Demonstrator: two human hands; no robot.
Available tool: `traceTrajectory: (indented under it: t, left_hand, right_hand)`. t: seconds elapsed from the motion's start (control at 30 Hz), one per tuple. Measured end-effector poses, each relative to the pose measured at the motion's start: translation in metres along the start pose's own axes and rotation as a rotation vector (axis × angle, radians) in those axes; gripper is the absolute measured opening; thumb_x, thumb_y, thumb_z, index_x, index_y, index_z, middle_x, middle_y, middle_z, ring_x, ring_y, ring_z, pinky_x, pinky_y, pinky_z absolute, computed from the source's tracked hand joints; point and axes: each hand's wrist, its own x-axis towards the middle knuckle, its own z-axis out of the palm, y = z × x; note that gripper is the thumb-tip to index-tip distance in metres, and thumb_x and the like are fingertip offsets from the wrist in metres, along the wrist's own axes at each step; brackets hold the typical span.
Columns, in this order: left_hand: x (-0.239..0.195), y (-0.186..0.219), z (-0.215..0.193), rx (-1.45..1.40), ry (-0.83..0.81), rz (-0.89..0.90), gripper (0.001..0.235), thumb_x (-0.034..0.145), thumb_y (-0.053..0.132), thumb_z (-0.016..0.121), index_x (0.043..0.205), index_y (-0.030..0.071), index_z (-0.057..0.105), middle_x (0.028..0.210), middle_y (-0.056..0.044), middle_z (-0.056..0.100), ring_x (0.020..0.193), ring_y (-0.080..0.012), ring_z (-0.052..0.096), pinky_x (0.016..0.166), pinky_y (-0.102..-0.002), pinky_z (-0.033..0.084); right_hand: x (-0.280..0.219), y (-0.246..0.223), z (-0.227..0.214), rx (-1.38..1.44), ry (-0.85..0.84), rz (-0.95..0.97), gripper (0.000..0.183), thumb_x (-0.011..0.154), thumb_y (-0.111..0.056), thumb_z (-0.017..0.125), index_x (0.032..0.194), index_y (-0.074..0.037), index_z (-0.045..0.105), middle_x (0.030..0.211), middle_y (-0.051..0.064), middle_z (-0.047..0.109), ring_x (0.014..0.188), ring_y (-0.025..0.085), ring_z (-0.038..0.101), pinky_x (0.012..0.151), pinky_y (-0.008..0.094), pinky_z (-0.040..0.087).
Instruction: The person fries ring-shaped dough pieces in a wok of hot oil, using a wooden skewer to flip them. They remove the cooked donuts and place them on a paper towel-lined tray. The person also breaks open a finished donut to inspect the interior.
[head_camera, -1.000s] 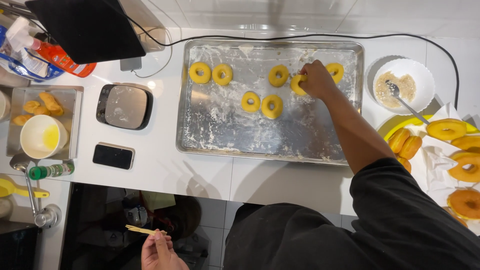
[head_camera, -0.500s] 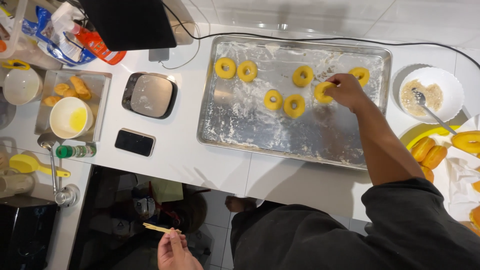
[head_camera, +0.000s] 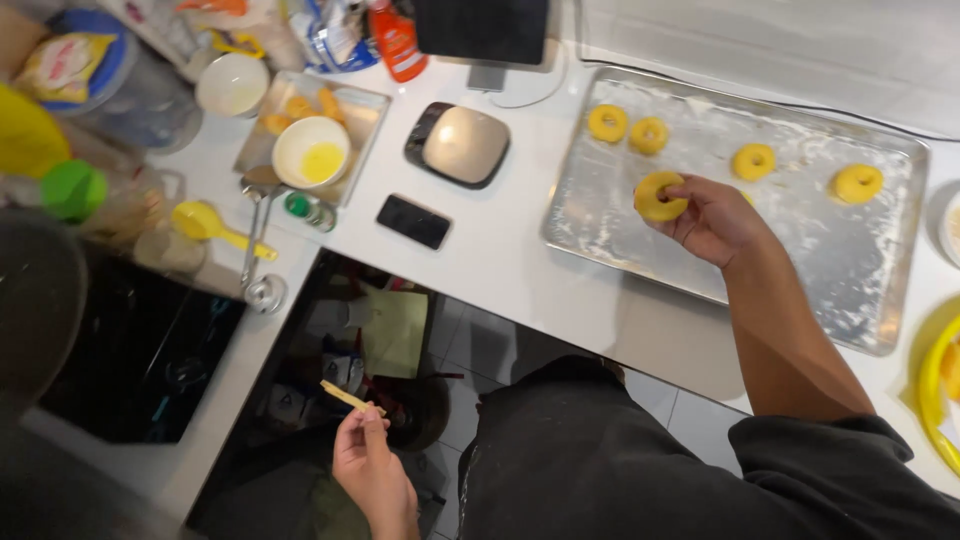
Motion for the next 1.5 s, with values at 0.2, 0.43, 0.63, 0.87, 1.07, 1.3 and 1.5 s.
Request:
traceTrajectory:
  t: [0.2, 0.43, 0.63, 0.87, 1.07, 1.3, 1.5]
  left_hand:
    - [0.023, -0.026, -0.063, -0.102, 0.038, 0.086, 0.015, 0.094, 0.014, 0.069, 0.103, 0.004, 0.075, 0.097, -0.008, 0.078, 0.089, -0.0148, 0.07, 0.081, -0.028, 0.057]
    - [0.014, -0.013, -0.114, -0.036, 0.028, 0.24, 0.019, 0.098, 0.024, 0.064, 0.091, 0.01, 0.073, 0.078, 0.004, 0.059, 0.072, -0.0103, 0.05, 0.067, -0.027, 0.043]
    - [0.02, -0.015, -0.148, -0.098, 0.247, 0.183, 0.02, 0.096, 0.023, 0.066, 0.096, 0.006, 0.077, 0.089, -0.002, 0.07, 0.082, -0.0131, 0.062, 0.075, -0.028, 0.05]
    - [0.057, -0.039, -0.152, -0.134, 0.593, 0.048, 0.022, 0.094, 0.025, 0.069, 0.1, 0.006, 0.078, 0.097, -0.004, 0.075, 0.089, -0.0159, 0.067, 0.081, -0.03, 0.055]
    - [0.087, -0.026, -0.141, -0.124, 0.794, -0.063, 0.016, 0.093, 0.018, 0.071, 0.099, 0.006, 0.079, 0.094, -0.006, 0.078, 0.087, -0.0173, 0.069, 0.08, -0.031, 0.058]
    - [0.109, -0.015, -0.127, -0.138, 0.997, -0.136, 0.019, 0.094, 0.021, 0.07, 0.099, 0.005, 0.078, 0.097, -0.006, 0.077, 0.088, -0.0163, 0.068, 0.081, -0.031, 0.058]
    - [0.123, -0.008, -0.118, -0.195, 1.082, -0.205, 0.02, 0.092, 0.021, 0.071, 0.101, 0.004, 0.078, 0.1, -0.007, 0.078, 0.09, -0.0177, 0.07, 0.083, -0.032, 0.059]
  right_hand:
    - [0.001, 0.059, 0.141, -0.255, -0.172, 0.148, 0.018, 0.098, -0.006, 0.059, 0.115, -0.004, 0.055, 0.115, 0.009, 0.061, 0.111, 0.018, 0.063, 0.103, 0.034, 0.054]
    - [0.032, 0.091, 0.305, -0.548, -0.734, 0.204, 0.034, 0.103, -0.014, 0.057, 0.135, -0.002, 0.059, 0.115, 0.012, 0.065, 0.092, 0.014, 0.06, 0.078, 0.016, 0.048]
    - [-0.011, 0.095, 0.517, -0.921, -0.825, 0.128, 0.037, 0.1, -0.007, 0.057, 0.137, -0.003, 0.057, 0.125, 0.012, 0.067, 0.111, 0.018, 0.067, 0.098, 0.022, 0.055]
    - [0.009, 0.16, 0.714, -1.077, -1.116, 0.062, 0.04, 0.097, -0.007, 0.062, 0.137, -0.005, 0.058, 0.125, 0.012, 0.069, 0.113, 0.018, 0.07, 0.098, 0.022, 0.059]
    - [0.054, 0.252, 0.825, -1.336, -1.345, -0.222, 0.027, 0.095, -0.016, 0.073, 0.12, -0.009, 0.066, 0.108, 0.008, 0.068, 0.098, 0.015, 0.067, 0.08, 0.027, 0.062]
    - [0.082, 0.333, 0.894, -1.682, -1.649, -0.783, 0.014, 0.095, -0.02, 0.074, 0.106, -0.011, 0.072, 0.114, 0.008, 0.067, 0.094, 0.029, 0.061, 0.073, 0.043, 0.046]
    - [0.093, 0.37, 0.913, -1.768, -1.855, -0.93, 0.019, 0.093, -0.022, 0.076, 0.11, -0.016, 0.072, 0.118, 0.005, 0.072, 0.106, 0.03, 0.064, 0.087, 0.045, 0.046]
